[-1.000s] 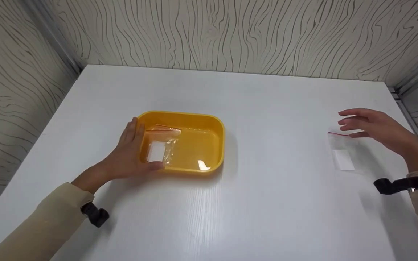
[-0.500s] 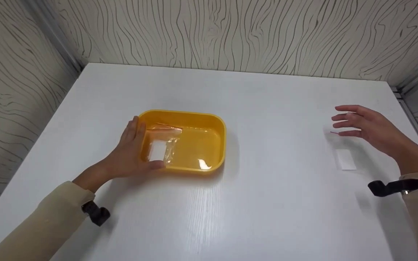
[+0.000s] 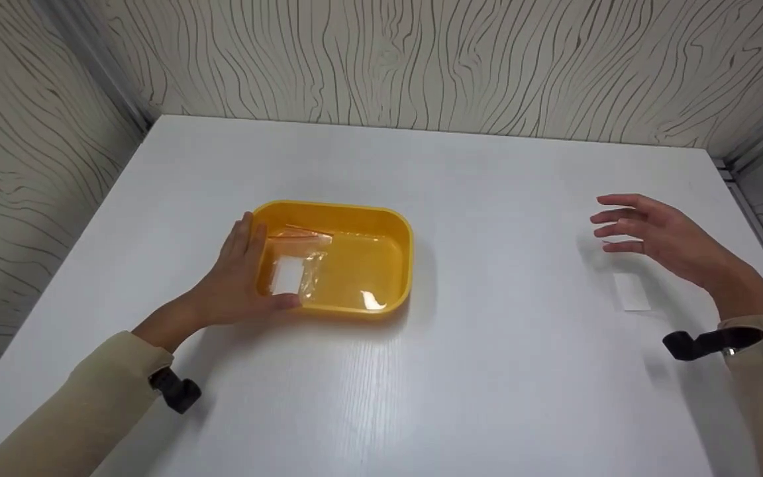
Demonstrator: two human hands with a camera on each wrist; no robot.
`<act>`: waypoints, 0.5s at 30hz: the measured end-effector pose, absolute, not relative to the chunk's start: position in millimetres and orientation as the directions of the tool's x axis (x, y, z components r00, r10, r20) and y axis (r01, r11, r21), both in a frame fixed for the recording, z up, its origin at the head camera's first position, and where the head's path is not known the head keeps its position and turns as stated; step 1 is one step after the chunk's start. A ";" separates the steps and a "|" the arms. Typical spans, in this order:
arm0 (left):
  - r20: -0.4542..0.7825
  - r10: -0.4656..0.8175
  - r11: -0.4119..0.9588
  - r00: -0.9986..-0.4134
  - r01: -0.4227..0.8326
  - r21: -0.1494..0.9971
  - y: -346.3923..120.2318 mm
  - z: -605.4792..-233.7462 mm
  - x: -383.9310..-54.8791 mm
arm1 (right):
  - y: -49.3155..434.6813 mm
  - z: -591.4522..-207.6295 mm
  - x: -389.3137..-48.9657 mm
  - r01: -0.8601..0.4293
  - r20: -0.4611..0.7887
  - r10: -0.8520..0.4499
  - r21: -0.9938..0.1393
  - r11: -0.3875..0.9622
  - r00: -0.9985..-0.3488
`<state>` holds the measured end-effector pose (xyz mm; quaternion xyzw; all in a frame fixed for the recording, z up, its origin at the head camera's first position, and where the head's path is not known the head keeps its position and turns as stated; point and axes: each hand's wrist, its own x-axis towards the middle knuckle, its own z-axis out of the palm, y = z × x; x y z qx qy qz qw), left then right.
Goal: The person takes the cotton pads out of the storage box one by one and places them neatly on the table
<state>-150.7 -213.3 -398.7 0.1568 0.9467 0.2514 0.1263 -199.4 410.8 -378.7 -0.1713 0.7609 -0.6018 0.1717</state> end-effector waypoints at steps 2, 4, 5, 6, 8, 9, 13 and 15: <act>-0.164 0.357 0.827 -0.920 0.230 0.514 -213.4 -398.4 -150.6 | 409.1 -379.2 -199.8 -0.064 -0.053 -0.472 -0.971 0.229 -0.880; -0.170 0.355 0.829 -0.919 0.225 0.512 -213.3 -398.0 -150.4 | 407.6 -379.6 -200.3 -0.064 -0.055 -0.477 -0.971 0.230 -0.877; -0.171 0.355 0.830 -0.919 0.226 0.511 -213.3 -397.9 -150.4 | 406.7 -379.7 -200.5 -0.063 -0.058 -0.476 -0.970 0.234 -0.878; -0.172 0.355 0.829 -0.919 0.225 0.512 -213.3 -397.8 -150.3 | 405.7 -379.6 -200.8 -0.059 -0.061 -0.476 -0.971 0.233 -0.877; -0.173 0.355 0.827 -0.919 0.223 0.516 -213.3 -397.3 -150.3 | 403.4 -379.4 -201.1 -0.053 -0.066 -0.477 -0.972 0.230 -0.876; -0.174 0.355 0.827 -0.918 0.222 0.517 -213.3 -397.1 -150.3 | 402.0 -379.3 -201.4 -0.052 -0.066 -0.478 -0.972 0.229 -0.876; -0.176 0.355 0.823 -0.918 0.218 0.524 -213.2 -396.0 -150.0 | 397.4 -378.5 -203.1 -0.061 -0.072 -0.475 -0.964 0.258 -0.877; -0.180 0.353 0.825 -0.918 0.215 0.522 -213.1 -395.6 -149.9 | 395.4 -377.8 -203.7 -0.073 -0.075 -0.471 -0.955 0.286 -0.879</act>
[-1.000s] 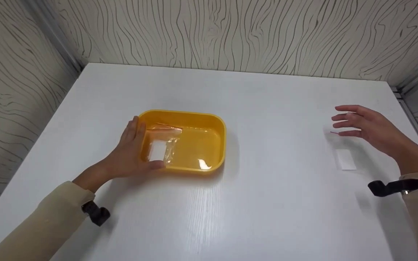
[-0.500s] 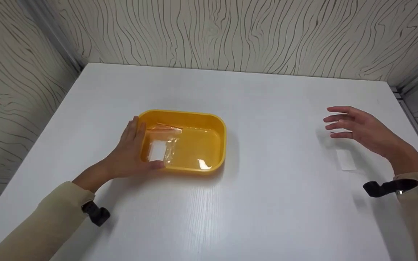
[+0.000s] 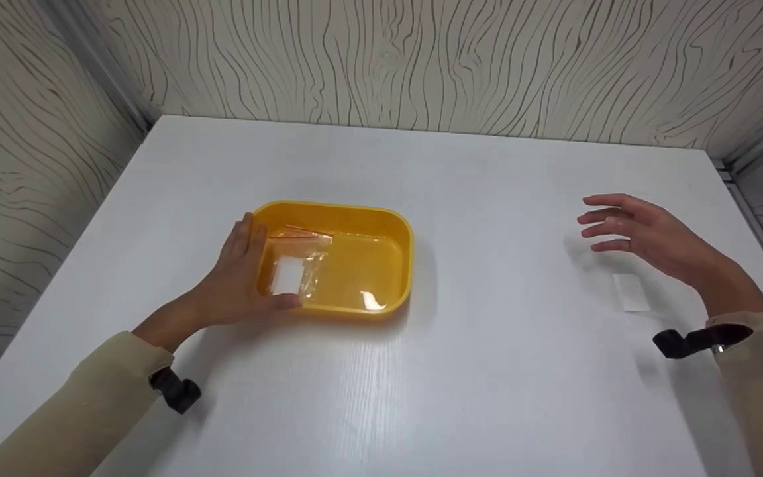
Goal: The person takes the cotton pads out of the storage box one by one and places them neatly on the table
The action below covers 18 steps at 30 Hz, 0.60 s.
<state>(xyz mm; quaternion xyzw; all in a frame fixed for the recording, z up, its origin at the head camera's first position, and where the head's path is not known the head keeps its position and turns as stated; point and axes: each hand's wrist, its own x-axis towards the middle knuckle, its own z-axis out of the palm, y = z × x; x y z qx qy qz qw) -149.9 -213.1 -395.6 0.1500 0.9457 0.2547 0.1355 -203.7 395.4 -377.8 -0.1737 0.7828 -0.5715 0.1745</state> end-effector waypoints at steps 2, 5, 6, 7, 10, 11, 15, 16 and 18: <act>-0.181 0.352 0.828 -0.918 0.215 0.517 -212.9 -395.8 -149.8 | 393.7 -377.5 -204.4 -0.075 -0.081 -0.466 -0.949 0.305 -0.881; -0.174 0.353 0.834 -0.919 0.225 0.504 -212.7 -396.7 -150.1 | 390.7 -376.5 -204.3 -0.086 -0.078 -0.472 -0.945 0.316 -0.878; -0.170 0.355 0.836 -0.919 0.231 0.498 -212.7 -397.1 -150.2 | 389.8 -376.0 -204.4 -0.082 -0.079 -0.474 -0.947 0.311 -0.877; -0.166 0.358 0.838 -0.919 0.237 0.492 -212.6 -397.5 -150.3 | 388.8 -375.6 -204.5 -0.082 -0.078 -0.477 -0.949 0.306 -0.876; -0.161 0.362 0.840 -0.918 0.247 0.482 -212.7 -397.7 -150.2 | 385.5 -374.2 -204.5 -0.077 -0.076 -0.485 -0.955 0.287 -0.871; -0.161 0.364 0.841 -0.917 0.250 0.480 -212.8 -397.7 -150.2 | 384.5 -373.8 -204.6 -0.076 -0.076 -0.487 -0.955 0.286 -0.870; -0.163 0.365 0.842 -0.917 0.251 0.477 -213.0 -397.5 -150.1 | 379.6 -372.1 -204.7 -0.084 -0.084 -0.489 -0.946 0.312 -0.868; -0.163 0.365 0.843 -0.917 0.251 0.476 -212.9 -397.7 -150.2 | 378.3 -371.7 -204.9 -0.085 -0.090 -0.489 -0.942 0.324 -0.868; -0.161 0.365 0.844 -0.917 0.252 0.474 -212.7 -398.1 -150.3 | 375.9 -370.8 -205.3 -0.086 -0.098 -0.495 -0.938 0.336 -0.864</act>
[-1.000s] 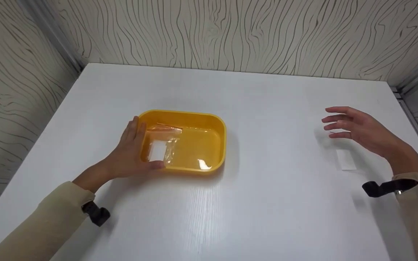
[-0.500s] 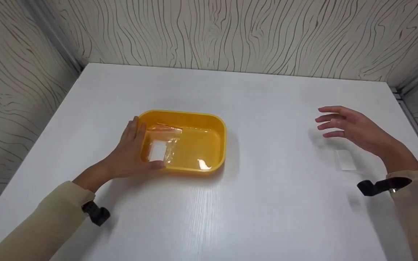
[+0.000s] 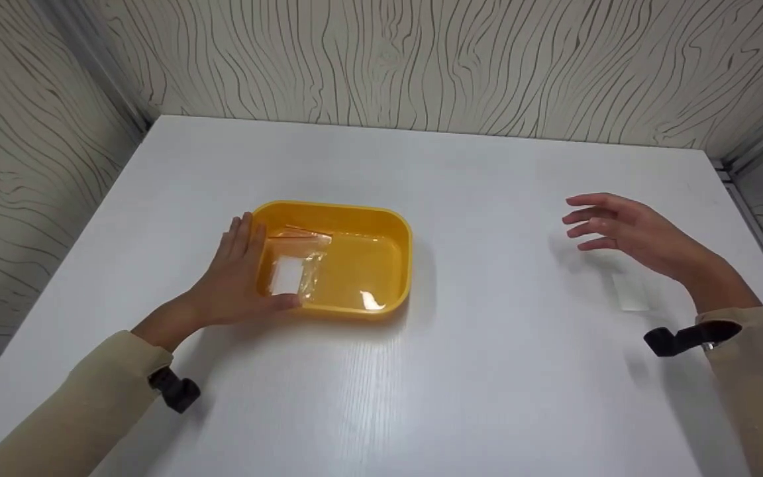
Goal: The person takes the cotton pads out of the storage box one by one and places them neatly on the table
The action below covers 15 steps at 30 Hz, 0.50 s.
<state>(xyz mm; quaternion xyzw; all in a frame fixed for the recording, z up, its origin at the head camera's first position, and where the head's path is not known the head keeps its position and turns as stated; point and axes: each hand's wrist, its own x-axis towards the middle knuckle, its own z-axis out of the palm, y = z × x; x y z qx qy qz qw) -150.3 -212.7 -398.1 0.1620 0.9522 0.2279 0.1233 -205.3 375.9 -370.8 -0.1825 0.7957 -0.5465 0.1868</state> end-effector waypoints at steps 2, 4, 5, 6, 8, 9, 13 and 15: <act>-0.162 0.363 0.845 -0.917 0.251 0.472 -212.7 -398.2 -150.4 | 373.4 -369.8 -206.2 -0.085 -0.103 -0.502 -0.937 0.339 -0.859; -0.160 0.365 0.844 -0.917 0.253 0.472 -212.8 -398.3 -150.4 | 371.0 -368.8 -207.5 -0.085 -0.105 -0.513 -0.939 0.334 -0.852; -0.160 0.365 0.845 -0.917 0.254 0.471 -212.9 -398.4 -150.4 | 369.8 -368.2 -207.9 -0.087 -0.103 -0.520 -0.941 0.328 -0.848; -0.159 0.366 0.845 -0.917 0.255 0.471 -213.0 -398.5 -150.5 | 368.5 -367.5 -208.6 -0.086 -0.104 -0.524 -0.941 0.326 -0.846; -0.159 0.366 0.844 -0.917 0.255 0.472 -213.1 -398.8 -150.8 | 365.5 -366.2 -209.9 -0.084 -0.107 -0.528 -0.942 0.324 -0.842; -0.160 0.366 0.844 -0.917 0.255 0.472 -213.1 -398.9 -150.9 | 364.1 -365.7 -210.5 -0.081 -0.109 -0.528 -0.943 0.323 -0.842; -0.159 0.365 0.842 -0.917 0.252 0.477 -213.1 -399.0 -151.3 | 357.3 -364.5 -212.9 -0.079 -0.115 -0.533 -0.942 0.327 -0.838; -0.160 0.364 0.841 -0.918 0.250 0.481 -213.1 -398.9 -151.2 | 354.1 -364.5 -214.0 -0.080 -0.114 -0.542 -0.943 0.323 -0.833</act>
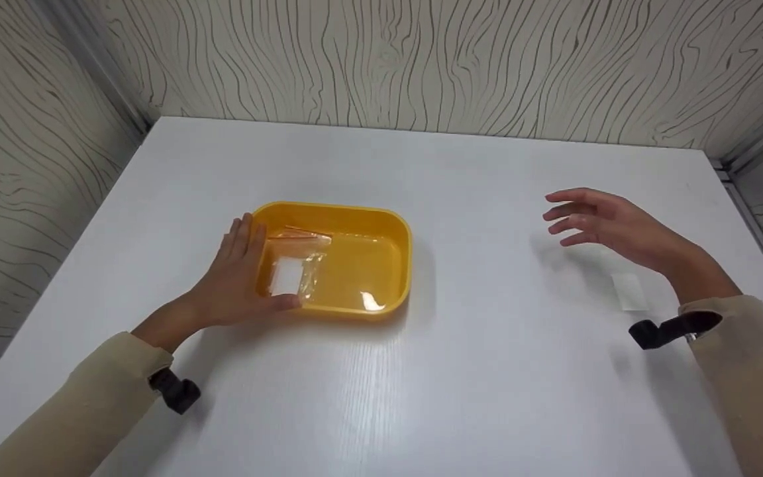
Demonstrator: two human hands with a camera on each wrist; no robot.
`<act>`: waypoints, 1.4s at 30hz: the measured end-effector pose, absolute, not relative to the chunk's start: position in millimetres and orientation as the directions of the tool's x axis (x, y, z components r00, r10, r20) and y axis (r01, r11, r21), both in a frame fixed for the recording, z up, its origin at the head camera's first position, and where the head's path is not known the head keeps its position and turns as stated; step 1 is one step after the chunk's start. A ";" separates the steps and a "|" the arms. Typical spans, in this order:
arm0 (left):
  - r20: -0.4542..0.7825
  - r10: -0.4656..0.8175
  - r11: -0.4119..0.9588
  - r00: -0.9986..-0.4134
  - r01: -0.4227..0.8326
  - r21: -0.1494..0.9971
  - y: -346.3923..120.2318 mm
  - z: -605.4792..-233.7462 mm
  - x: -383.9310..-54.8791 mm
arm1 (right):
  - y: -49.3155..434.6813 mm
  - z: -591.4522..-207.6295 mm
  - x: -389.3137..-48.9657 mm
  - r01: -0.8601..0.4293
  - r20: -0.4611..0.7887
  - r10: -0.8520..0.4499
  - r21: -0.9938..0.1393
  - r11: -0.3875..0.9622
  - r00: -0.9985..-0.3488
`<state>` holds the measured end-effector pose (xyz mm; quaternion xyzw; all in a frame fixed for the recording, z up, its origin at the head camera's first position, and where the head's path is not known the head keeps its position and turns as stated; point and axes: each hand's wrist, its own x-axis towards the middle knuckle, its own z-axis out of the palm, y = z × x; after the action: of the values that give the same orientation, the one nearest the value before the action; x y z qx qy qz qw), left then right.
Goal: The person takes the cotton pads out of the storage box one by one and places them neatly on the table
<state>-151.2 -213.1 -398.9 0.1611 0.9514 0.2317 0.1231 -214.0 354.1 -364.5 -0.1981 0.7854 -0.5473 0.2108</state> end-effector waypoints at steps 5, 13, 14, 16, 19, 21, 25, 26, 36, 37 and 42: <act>-0.158 0.365 0.840 -0.918 0.252 0.480 -212.8 -399.0 -151.0 | 346.1 -364.4 -216.5 -0.079 -0.114 -0.562 -0.948 0.307 -0.819; -0.156 0.370 0.837 -0.916 0.256 0.484 -212.1 -397.3 -151.0 | 337.1 -364.4 -216.7 -0.080 -0.123 -0.561 -0.943 0.324 -0.818; -0.156 0.369 0.836 -0.916 0.254 0.485 -212.0 -397.2 -151.0 | 336.1 -364.4 -216.9 -0.078 -0.120 -0.564 -0.946 0.315 -0.817; -0.161 0.366 0.837 -0.917 0.249 0.486 -212.0 -396.8 -151.0 | 333.5 -364.3 -217.5 -0.079 -0.114 -0.572 -0.950 0.302 -0.812; -0.168 0.361 0.841 -0.917 0.242 0.483 -212.0 -396.7 -150.7 | 328.3 -363.5 -218.4 -0.072 -0.114 -0.579 -0.955 0.289 -0.808; -0.170 0.358 0.843 -0.918 0.239 0.482 -212.0 -396.6 -150.6 | 324.6 -362.5 -219.6 -0.074 -0.115 -0.588 -0.955 0.288 -0.801; -0.171 0.361 0.840 -0.917 0.240 0.486 -211.9 -396.4 -150.6 | 317.9 -360.7 -222.0 -0.083 -0.113 -0.608 -0.955 0.284 -0.786; -0.172 0.362 0.839 -0.916 0.240 0.488 -211.9 -396.3 -150.6 | 316.3 -360.3 -222.5 -0.086 -0.112 -0.615 -0.955 0.283 -0.781; -0.171 0.366 0.836 -0.915 0.242 0.492 -213.1 -397.6 -150.7 | 296.5 -356.5 -224.6 -0.072 -0.103 -0.643 -0.968 0.241 -0.759; -0.170 0.365 0.835 -0.915 0.242 0.495 -213.1 -397.6 -150.6 | 293.7 -356.6 -225.0 -0.069 -0.101 -0.646 -0.970 0.233 -0.757; -0.163 0.367 0.830 -0.916 0.243 0.501 -213.0 -398.3 -150.1 | 280.5 -356.9 -225.5 -0.051 -0.103 -0.644 -0.975 0.216 -0.758</act>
<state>-150.1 -213.0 -398.3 0.1610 0.9482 0.2426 0.1273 -225.5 280.5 -356.9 -0.2358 0.7367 -0.5800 0.2555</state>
